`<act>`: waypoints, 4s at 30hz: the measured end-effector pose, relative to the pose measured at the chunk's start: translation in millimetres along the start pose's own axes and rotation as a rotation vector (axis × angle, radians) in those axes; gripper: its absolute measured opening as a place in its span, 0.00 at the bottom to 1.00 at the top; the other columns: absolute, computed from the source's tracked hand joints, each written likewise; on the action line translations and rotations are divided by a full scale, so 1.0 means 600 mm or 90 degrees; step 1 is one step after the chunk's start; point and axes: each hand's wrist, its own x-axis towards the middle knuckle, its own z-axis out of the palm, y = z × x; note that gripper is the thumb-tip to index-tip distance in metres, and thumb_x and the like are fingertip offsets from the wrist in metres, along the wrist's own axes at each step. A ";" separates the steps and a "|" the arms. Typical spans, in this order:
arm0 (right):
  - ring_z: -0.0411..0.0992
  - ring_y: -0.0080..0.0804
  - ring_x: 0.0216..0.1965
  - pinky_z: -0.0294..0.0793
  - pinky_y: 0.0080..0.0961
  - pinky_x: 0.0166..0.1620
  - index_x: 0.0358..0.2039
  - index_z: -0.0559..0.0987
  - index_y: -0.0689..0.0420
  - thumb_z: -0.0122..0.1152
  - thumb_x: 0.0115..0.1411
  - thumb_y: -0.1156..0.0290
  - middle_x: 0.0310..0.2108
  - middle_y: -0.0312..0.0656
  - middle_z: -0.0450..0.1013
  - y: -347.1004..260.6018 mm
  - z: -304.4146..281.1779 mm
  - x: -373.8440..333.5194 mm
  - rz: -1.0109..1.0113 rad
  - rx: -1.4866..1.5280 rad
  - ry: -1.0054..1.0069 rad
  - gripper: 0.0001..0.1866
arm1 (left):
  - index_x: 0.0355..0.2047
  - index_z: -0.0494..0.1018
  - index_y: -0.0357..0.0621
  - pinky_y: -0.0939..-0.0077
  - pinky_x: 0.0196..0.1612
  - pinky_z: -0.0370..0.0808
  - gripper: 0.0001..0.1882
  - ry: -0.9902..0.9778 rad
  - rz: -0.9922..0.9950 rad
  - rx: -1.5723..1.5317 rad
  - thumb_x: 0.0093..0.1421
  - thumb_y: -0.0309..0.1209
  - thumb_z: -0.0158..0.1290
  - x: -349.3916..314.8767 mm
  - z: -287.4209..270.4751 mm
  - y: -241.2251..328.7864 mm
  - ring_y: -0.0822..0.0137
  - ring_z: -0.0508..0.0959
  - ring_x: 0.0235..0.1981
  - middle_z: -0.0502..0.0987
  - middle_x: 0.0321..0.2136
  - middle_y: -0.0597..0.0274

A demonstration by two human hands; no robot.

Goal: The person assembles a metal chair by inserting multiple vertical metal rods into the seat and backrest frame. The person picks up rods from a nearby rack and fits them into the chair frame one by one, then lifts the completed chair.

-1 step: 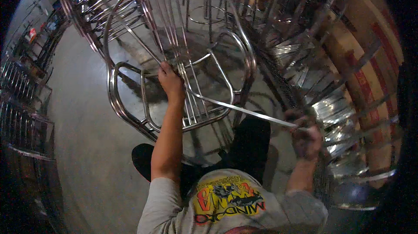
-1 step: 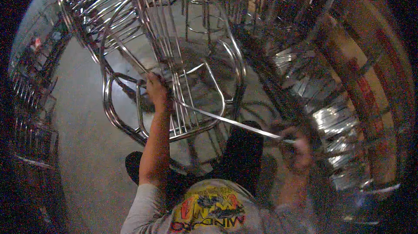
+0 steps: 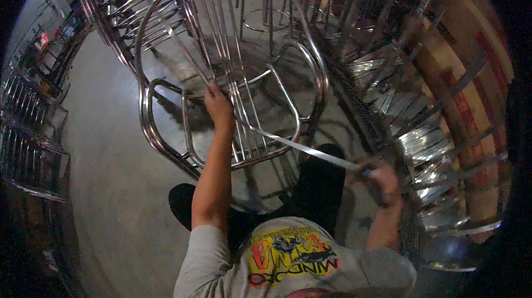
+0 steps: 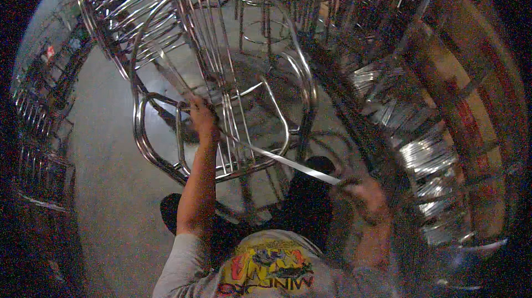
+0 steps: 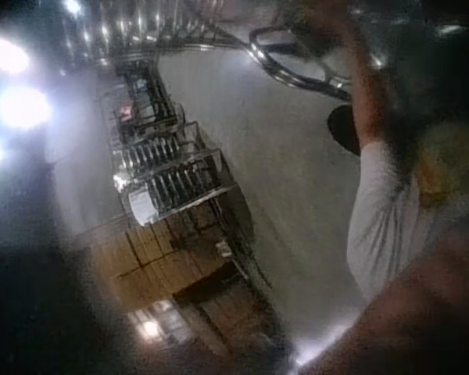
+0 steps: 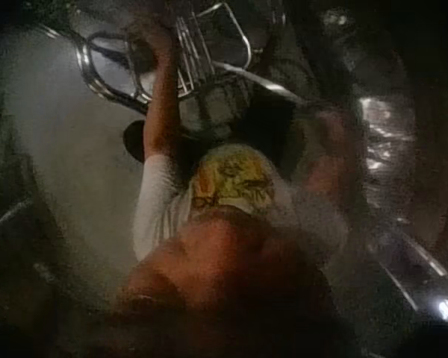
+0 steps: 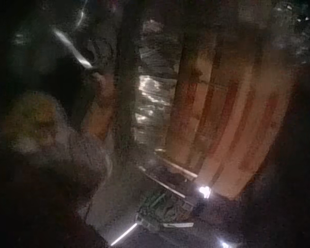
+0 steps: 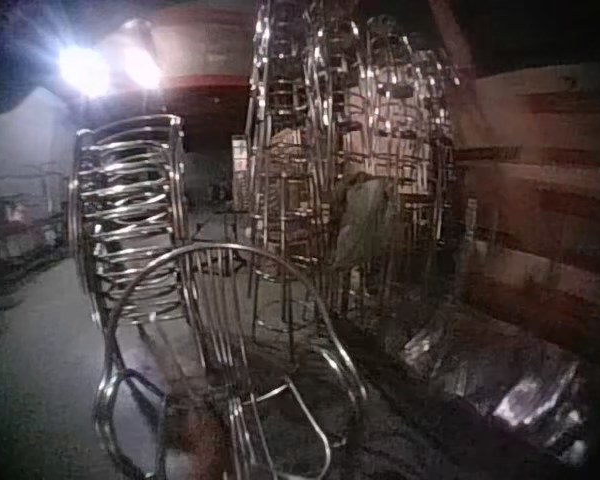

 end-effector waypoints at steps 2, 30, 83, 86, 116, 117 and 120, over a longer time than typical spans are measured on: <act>0.65 0.23 0.23 0.67 0.20 0.26 0.44 0.74 0.60 0.54 0.58 0.67 0.32 0.41 0.68 0.042 0.030 0.003 0.259 0.101 -0.227 0.15 | 0.39 0.68 0.40 0.63 0.30 0.68 0.19 -0.024 0.083 0.130 0.68 0.45 0.41 0.020 0.016 -0.074 0.57 0.74 0.25 0.74 0.24 0.55; 0.59 0.20 0.15 0.56 0.19 0.13 0.45 0.69 0.53 0.51 0.66 0.62 0.21 0.33 0.63 0.194 0.270 0.295 0.445 0.165 -0.158 0.11 | 0.65 0.54 0.54 0.40 0.65 0.43 0.34 -0.429 0.287 0.683 0.62 0.54 0.41 0.078 -0.007 -0.233 0.43 0.50 0.66 0.57 0.64 0.53; 0.72 0.33 0.26 0.69 0.34 0.29 0.32 0.76 0.65 0.53 0.61 0.55 0.25 0.46 0.74 0.532 0.551 0.439 0.142 -0.439 -0.016 0.21 | 0.56 0.61 0.25 0.42 0.61 0.56 0.33 -0.250 0.421 0.655 0.57 0.40 0.47 0.108 -0.043 -0.462 0.39 0.61 0.60 0.61 0.59 0.37; 0.71 0.30 0.24 0.68 0.32 0.28 0.28 0.75 0.64 0.55 0.60 0.55 0.23 0.43 0.73 0.539 0.598 0.449 0.125 -0.389 0.013 0.21 | 0.55 0.62 0.25 0.42 0.61 0.57 0.31 -0.230 0.414 0.641 0.56 0.38 0.47 0.140 -0.058 -0.479 0.40 0.61 0.61 0.61 0.59 0.38; 0.76 0.49 0.39 0.73 0.40 0.41 0.41 0.76 0.62 0.54 0.61 0.62 0.36 0.54 0.76 0.369 -0.075 0.479 -0.083 -0.440 0.490 0.16 | 0.59 0.56 0.33 0.53 0.64 0.56 0.34 -0.339 0.339 0.700 0.58 0.40 0.50 0.067 0.159 -0.386 0.49 0.56 0.64 0.58 0.61 0.43; 0.75 0.51 0.43 0.72 0.40 0.44 0.41 0.75 0.63 0.54 0.60 0.62 0.40 0.57 0.75 0.404 -0.174 0.480 0.054 -0.488 0.501 0.16 | 0.59 0.56 0.33 0.53 0.64 0.56 0.34 -0.357 0.329 0.722 0.58 0.40 0.49 0.058 0.172 -0.378 0.49 0.55 0.64 0.58 0.61 0.43; 0.72 0.59 0.46 0.72 0.46 0.49 0.43 0.76 0.64 0.58 0.53 0.62 0.45 0.60 0.73 0.523 -0.394 0.469 0.448 -0.777 0.284 0.21 | 0.60 0.56 0.33 0.53 0.64 0.55 0.32 -0.367 0.272 0.730 0.59 0.39 0.47 0.043 0.201 -0.352 0.47 0.54 0.65 0.57 0.62 0.45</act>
